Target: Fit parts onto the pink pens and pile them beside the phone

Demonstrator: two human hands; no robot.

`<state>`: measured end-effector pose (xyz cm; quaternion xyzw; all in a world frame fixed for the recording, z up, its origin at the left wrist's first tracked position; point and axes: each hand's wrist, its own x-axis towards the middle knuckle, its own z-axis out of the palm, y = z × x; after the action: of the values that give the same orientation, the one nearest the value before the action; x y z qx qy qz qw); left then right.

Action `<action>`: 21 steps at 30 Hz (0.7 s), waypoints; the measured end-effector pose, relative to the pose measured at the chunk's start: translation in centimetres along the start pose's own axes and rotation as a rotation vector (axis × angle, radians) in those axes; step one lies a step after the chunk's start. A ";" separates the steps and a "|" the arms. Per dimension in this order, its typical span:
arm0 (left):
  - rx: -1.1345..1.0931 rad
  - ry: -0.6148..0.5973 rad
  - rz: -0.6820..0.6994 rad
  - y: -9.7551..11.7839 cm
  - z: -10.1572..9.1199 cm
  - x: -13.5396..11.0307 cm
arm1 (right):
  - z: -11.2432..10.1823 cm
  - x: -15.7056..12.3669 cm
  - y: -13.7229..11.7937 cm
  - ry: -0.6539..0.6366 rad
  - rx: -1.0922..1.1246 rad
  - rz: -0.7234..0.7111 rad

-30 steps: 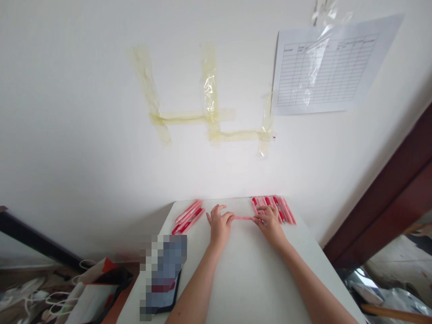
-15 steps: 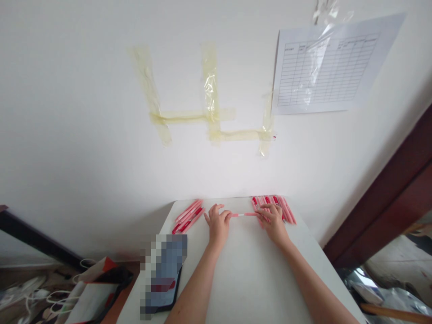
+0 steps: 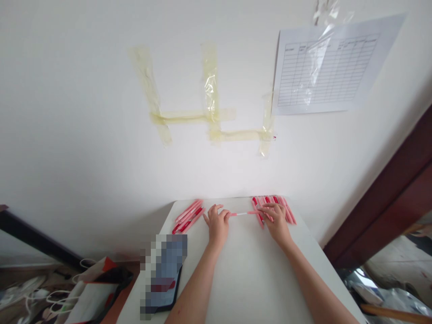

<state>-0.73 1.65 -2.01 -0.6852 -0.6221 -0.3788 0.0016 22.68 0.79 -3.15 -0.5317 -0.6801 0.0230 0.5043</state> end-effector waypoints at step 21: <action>0.144 -0.135 -0.132 0.0 -0.3 0.0 | -0.3 0.0 0.0 0.025 0.021 0.044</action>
<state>-0.90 1.48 -1.77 -0.6650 -0.6900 -0.2853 -0.0159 22.89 0.69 -3.03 -0.5415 -0.6616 0.0346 0.5176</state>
